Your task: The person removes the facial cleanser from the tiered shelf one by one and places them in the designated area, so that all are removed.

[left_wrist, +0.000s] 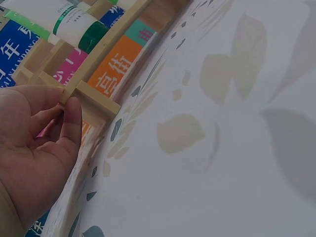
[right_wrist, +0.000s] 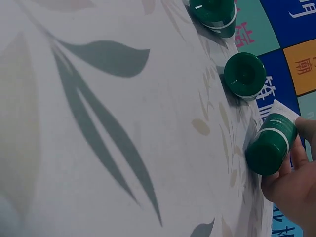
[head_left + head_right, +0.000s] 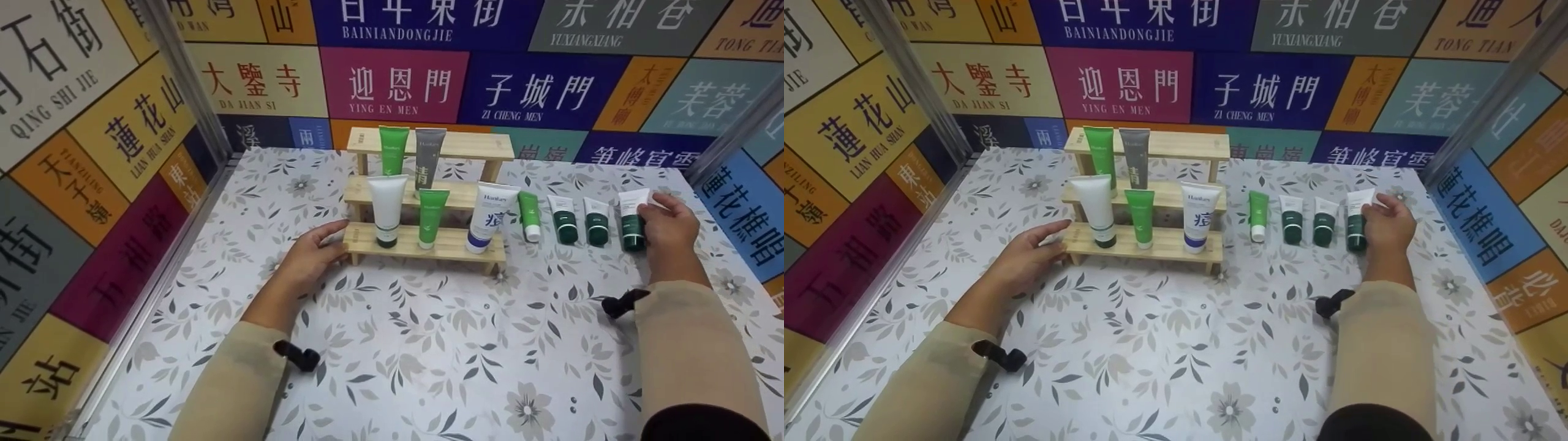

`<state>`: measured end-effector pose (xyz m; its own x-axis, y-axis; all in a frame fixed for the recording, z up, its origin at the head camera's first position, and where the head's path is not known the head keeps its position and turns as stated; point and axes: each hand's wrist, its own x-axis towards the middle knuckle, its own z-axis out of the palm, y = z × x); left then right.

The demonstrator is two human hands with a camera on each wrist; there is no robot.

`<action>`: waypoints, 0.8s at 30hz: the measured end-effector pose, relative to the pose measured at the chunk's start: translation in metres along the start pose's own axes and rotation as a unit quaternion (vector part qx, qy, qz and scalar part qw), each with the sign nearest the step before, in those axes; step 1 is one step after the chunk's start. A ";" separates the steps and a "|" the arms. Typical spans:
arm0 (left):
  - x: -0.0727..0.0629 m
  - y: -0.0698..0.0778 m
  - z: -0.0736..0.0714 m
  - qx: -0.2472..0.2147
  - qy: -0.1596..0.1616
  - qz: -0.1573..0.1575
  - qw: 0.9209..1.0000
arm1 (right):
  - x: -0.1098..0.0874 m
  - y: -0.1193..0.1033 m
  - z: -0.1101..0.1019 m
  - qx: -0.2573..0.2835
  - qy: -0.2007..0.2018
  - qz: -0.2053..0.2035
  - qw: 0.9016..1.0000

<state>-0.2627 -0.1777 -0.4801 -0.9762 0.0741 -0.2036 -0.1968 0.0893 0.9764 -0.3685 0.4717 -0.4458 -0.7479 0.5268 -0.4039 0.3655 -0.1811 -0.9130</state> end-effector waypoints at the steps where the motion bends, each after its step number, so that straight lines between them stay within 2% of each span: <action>1: 0.000 0.000 0.000 -0.003 0.000 0.000 1.000 | 0.001 0.000 0.000 -0.010 0.003 0.002 1.000; 7: 0.000 0.000 0.002 -0.027 -0.003 -0.001 1.000 | 0.006 0.006 0.002 -0.062 0.017 0.002 0.998; 10: 0.000 0.001 0.002 -0.035 -0.004 -0.005 0.999 | 0.007 0.009 0.003 -0.069 0.026 -0.004 0.997; 21: 0.001 0.000 0.000 -0.022 0.001 -0.006 1.000 | 0.007 0.006 0.002 -0.108 0.030 0.019 0.993; 24: 0.001 -0.001 0.000 -0.021 0.002 -0.007 1.000 | 0.005 0.006 -0.001 -0.104 0.034 0.021 0.994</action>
<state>-0.2636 -0.1773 -0.4811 -0.9737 0.0693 -0.2168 -0.2138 0.0484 0.9757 -0.3696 0.4743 -0.4531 -0.6930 0.5780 -0.4310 0.5079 -0.0329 -0.8608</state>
